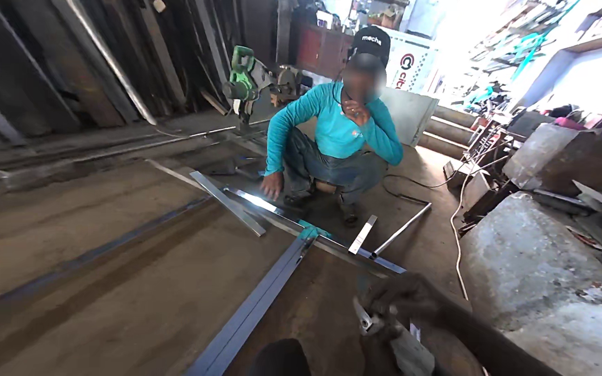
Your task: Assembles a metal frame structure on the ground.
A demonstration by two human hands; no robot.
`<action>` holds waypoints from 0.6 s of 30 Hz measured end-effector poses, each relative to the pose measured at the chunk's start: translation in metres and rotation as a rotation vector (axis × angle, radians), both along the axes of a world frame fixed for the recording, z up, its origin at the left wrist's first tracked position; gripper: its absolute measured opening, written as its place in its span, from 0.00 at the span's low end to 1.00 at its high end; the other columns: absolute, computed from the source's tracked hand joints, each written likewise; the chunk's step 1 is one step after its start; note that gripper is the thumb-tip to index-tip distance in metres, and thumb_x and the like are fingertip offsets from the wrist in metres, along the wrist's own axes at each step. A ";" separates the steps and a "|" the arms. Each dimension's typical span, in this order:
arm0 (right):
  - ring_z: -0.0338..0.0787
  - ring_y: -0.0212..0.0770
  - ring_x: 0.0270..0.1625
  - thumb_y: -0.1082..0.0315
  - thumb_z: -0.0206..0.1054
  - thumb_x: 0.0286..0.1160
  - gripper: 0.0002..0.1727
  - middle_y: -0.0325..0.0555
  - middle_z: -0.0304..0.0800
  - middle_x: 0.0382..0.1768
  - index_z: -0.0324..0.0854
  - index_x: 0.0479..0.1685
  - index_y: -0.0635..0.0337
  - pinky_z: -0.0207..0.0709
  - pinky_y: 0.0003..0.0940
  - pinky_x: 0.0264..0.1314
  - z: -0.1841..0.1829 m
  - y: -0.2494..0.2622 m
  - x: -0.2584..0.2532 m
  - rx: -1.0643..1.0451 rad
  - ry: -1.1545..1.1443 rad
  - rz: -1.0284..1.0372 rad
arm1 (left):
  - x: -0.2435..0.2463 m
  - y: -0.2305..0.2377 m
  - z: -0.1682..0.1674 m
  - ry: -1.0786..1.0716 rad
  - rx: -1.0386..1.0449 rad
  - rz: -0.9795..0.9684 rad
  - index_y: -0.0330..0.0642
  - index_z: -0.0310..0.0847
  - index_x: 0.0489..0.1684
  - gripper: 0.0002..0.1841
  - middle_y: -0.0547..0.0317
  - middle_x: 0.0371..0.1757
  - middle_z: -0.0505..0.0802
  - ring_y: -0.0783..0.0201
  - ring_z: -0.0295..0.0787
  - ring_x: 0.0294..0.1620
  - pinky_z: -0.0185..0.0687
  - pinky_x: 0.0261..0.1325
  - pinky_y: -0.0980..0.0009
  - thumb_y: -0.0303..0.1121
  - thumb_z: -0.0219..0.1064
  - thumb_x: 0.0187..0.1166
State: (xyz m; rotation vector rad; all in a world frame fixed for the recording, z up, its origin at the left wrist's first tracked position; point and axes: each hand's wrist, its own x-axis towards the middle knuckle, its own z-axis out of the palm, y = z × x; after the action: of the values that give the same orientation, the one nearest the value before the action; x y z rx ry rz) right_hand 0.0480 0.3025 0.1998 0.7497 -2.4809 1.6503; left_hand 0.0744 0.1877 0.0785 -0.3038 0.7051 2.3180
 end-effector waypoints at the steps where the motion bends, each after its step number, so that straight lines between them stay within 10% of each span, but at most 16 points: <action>1: 0.92 0.30 0.54 0.56 0.67 0.83 0.16 0.38 0.96 0.48 0.91 0.40 0.59 0.87 0.29 0.60 0.011 0.004 0.006 0.009 0.003 -0.148 | -0.002 -0.001 0.001 0.001 0.022 -0.003 0.27 0.78 0.46 0.12 0.45 0.31 0.93 0.57 0.93 0.29 0.92 0.35 0.59 0.17 0.65 0.65; 4: 0.84 0.27 0.30 0.61 0.70 0.81 0.10 0.35 0.89 0.32 0.90 0.51 0.56 0.81 0.26 0.38 0.041 0.007 0.016 0.405 -0.280 -0.640 | -0.006 -0.004 0.005 0.019 0.020 -0.008 0.28 0.79 0.44 0.09 0.47 0.30 0.92 0.59 0.92 0.29 0.92 0.35 0.62 0.18 0.62 0.68; 11: 0.88 0.55 0.55 0.41 0.55 0.88 0.33 0.58 0.89 0.53 0.77 0.76 0.59 0.77 0.59 0.66 0.028 -0.011 -0.001 0.713 -0.701 -0.603 | -0.005 -0.001 0.005 0.037 -0.013 -0.008 0.29 0.76 0.50 0.15 0.46 0.34 0.92 0.58 0.92 0.32 0.92 0.36 0.61 0.16 0.63 0.63; 18: 0.87 0.48 0.61 0.75 0.59 0.81 0.19 0.56 0.88 0.62 0.85 0.68 0.60 0.78 0.44 0.70 0.034 0.008 -0.001 0.730 -0.508 -0.508 | -0.009 0.000 0.002 0.073 -0.022 0.000 0.28 0.78 0.47 0.15 0.47 0.33 0.93 0.59 0.93 0.31 0.92 0.36 0.62 0.15 0.63 0.60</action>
State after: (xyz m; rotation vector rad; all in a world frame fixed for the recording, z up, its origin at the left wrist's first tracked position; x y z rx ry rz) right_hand 0.0472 0.3110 0.2333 -0.3471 -3.2674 0.8084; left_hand 0.0652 0.1880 0.0802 -0.2304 0.7666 2.3326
